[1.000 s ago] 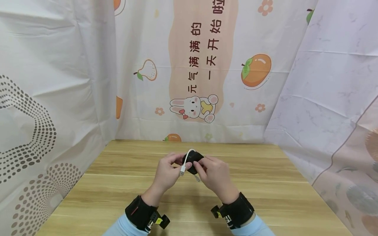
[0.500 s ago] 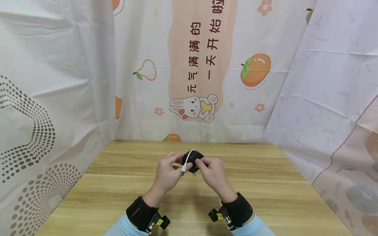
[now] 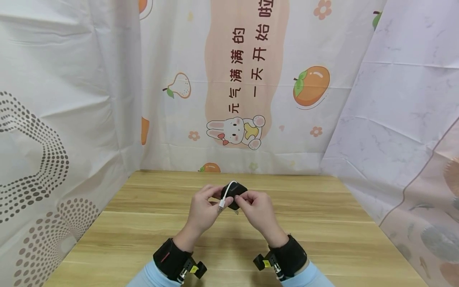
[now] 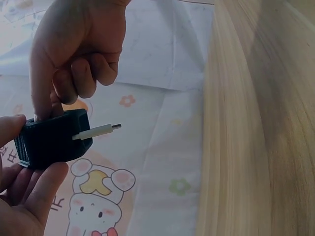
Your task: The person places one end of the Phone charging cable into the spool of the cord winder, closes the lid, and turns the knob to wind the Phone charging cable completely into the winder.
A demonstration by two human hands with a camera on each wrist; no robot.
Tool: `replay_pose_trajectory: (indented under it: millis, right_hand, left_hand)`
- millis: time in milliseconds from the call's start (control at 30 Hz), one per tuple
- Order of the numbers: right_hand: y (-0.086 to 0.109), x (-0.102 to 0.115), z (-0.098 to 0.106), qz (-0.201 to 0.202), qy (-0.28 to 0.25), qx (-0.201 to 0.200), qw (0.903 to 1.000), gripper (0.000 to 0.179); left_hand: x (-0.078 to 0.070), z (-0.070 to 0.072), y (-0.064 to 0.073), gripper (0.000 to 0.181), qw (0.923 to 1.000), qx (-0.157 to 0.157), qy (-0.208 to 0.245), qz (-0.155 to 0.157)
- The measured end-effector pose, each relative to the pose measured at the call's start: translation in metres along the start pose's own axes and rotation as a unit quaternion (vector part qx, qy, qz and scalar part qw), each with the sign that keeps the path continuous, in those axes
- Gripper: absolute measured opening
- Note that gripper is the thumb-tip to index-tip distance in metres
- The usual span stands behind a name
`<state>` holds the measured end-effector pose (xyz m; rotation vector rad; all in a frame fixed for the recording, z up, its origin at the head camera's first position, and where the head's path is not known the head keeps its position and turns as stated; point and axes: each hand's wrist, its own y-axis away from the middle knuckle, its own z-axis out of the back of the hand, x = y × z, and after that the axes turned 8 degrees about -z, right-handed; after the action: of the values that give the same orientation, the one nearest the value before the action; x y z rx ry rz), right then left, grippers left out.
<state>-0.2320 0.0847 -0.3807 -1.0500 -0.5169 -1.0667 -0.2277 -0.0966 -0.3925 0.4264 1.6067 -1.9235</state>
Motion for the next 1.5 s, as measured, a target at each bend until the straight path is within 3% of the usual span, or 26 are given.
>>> replay_pose_trajectory:
  millis: [133,300,533,667,800,1000,1100,1333,1500]
  right_hand:
    - [0.001,0.000,-0.001,0.063,0.062,-0.035,0.9955,0.011]
    - [0.002,0.001,0.001,0.149,0.145,-0.073,0.9755,0.004]
    - [-0.001,0.010,0.017,0.235,0.138,-0.101,0.9567,0.011]
    - [-0.004,0.016,0.030,0.296,0.149,-0.125,0.9351,0.014]
    - [-0.006,0.019,0.040,0.351,0.184,-0.144,0.9065,0.017]
    - [-0.009,0.021,0.048,0.409,0.209,-0.148,0.8756,0.014]
    - [-0.009,0.021,0.047,0.417,0.217,-0.134,0.8723,0.016]
    - [-0.007,0.009,0.033,0.383,0.251,-0.098,0.8835,0.016]
    - [-0.006,0.001,0.021,0.361,0.275,-0.093,0.8863,0.013]
  left_hand:
    - [0.002,0.001,0.000,0.031,1.0000,0.004,-0.003,0.004]
    - [0.004,0.002,0.000,0.032,0.9999,0.007,-0.008,0.008]
    - [0.006,0.010,-0.004,0.029,0.9996,0.008,-0.015,0.023]
    - [0.005,0.015,-0.006,0.027,0.9990,0.004,-0.002,0.045]
    - [0.002,0.019,-0.007,0.027,0.9970,0.003,0.026,0.073]
    - [0.000,0.019,-0.007,0.034,0.9877,0.004,0.090,0.127]
    - [0.000,0.018,-0.007,0.036,0.9819,0.006,0.124,0.143]
    - [0.000,0.015,-0.006,0.034,0.9725,0.023,0.169,0.159]
    - [-0.010,0.013,-0.006,0.029,0.9827,0.038,0.114,0.141]
